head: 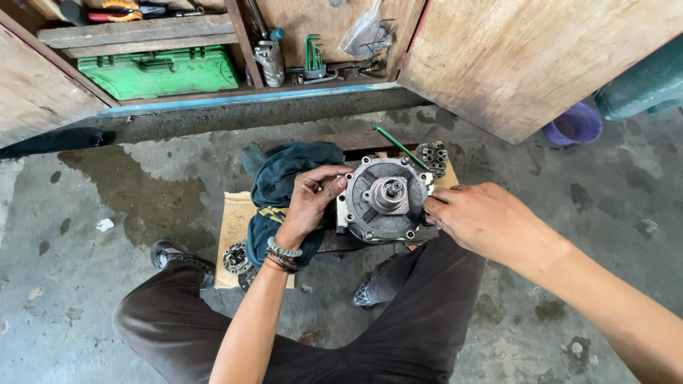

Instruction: Repairing a mechanical pump assembly using hand tools

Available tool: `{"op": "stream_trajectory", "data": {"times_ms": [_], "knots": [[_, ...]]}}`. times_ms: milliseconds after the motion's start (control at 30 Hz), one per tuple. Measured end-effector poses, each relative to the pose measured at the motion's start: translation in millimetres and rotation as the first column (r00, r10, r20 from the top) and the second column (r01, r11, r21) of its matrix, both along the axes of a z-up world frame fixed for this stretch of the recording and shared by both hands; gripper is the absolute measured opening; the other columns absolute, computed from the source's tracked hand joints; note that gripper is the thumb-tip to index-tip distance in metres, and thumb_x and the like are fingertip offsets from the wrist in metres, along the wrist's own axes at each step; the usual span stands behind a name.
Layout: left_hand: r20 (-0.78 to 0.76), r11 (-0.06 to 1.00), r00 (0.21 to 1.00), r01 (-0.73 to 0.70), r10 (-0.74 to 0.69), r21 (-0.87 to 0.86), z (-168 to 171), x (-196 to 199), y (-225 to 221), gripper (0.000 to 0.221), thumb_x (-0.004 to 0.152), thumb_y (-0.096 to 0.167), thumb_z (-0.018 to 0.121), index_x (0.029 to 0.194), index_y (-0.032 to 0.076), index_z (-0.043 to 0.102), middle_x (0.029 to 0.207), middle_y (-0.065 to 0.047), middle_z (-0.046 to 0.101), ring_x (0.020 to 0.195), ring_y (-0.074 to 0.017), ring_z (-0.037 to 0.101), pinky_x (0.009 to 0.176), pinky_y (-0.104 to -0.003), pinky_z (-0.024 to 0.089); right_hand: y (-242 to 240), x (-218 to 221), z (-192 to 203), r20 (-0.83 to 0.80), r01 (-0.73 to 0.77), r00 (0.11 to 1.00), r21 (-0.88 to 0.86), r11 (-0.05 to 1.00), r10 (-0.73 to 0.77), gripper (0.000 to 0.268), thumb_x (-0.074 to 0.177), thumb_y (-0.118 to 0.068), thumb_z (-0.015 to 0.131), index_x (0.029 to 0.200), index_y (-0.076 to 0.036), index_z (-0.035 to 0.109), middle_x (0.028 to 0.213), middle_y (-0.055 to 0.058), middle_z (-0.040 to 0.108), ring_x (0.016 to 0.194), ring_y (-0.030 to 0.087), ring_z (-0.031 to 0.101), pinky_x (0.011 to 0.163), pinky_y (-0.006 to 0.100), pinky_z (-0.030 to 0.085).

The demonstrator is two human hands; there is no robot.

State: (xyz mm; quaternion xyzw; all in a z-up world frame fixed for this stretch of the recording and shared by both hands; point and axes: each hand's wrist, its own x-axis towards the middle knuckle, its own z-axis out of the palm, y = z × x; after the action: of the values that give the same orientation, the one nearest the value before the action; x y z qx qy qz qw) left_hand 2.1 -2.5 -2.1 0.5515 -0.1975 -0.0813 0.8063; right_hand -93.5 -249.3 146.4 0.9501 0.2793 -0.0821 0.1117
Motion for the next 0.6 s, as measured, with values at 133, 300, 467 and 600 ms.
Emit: {"op": "stream_trajectory", "data": {"times_ms": [133, 300, 467, 600], "knots": [[0.009, 1.000, 1.000, -0.001, 0.001, 0.005, -7.9, 4.1, -1.0, 0.018, 0.091, 0.004, 0.075, 0.108, 0.000, 0.078, 0.052, 0.010, 0.035, 0.058, 0.0046, 0.036, 0.057, -0.010, 0.030, 0.6, 1.8, -13.5, 0.005, 0.002, 1.000, -0.049, 0.999, -0.002, 0.020, 0.095, -0.025, 0.052, 0.100, -0.016, 0.069, 0.098, 0.003, 0.073, 0.082, 0.026, 0.076, 0.062, 0.040, 0.064], [-0.014, 1.000, 1.000, -0.015, 0.015, -0.013, -8.6, 3.1, -2.9, 0.016, 0.090, 0.005, 0.077, 0.105, 0.000, 0.078, 0.050, 0.009, 0.044, 0.055, 0.0069, 0.035, 0.054, -0.009, 0.030, 0.5, 3.9, -28.5, 0.018, 0.141, 0.990, -0.062, 0.988, -0.140, 0.036, 0.097, -0.039, 0.047, 0.087, -0.018, 0.075, 0.077, 0.002, 0.076, 0.070, 0.024, 0.077, 0.062, 0.039, 0.062], [-0.016, 1.000, 1.000, -0.016, 0.016, -0.023, -1.4, 1.3, -2.0, 0.016, 0.090, 0.004, 0.077, 0.106, -0.002, 0.077, 0.051, 0.009, 0.043, 0.055, 0.0065, 0.034, 0.053, -0.009, 0.028, 8.0, 6.3, 6.8, -0.117, 0.308, 0.943, -0.054, 0.950, -0.312, 0.045, 0.104, -0.045, 0.037, 0.093, -0.019, 0.072, 0.085, 0.004, 0.077, 0.075, 0.026, 0.078, 0.071, 0.042, 0.062], [-0.015, 0.999, 1.000, -0.014, 0.013, -0.031, -5.4, 2.7, -1.7, 0.016, 0.091, 0.004, 0.076, 0.106, -0.002, 0.078, 0.051, 0.009, 0.043, 0.055, 0.0062, 0.033, 0.052, -0.010, 0.029, 8.6, 4.4, 21.2, -0.118, 0.222, 0.968, 0.005, 0.975, -0.220, 0.032, 0.089, -0.035, 0.061, 0.112, -0.012, 0.065, 0.101, 0.010, 0.076, 0.088, 0.034, 0.078, 0.072, 0.050, 0.063]]}}
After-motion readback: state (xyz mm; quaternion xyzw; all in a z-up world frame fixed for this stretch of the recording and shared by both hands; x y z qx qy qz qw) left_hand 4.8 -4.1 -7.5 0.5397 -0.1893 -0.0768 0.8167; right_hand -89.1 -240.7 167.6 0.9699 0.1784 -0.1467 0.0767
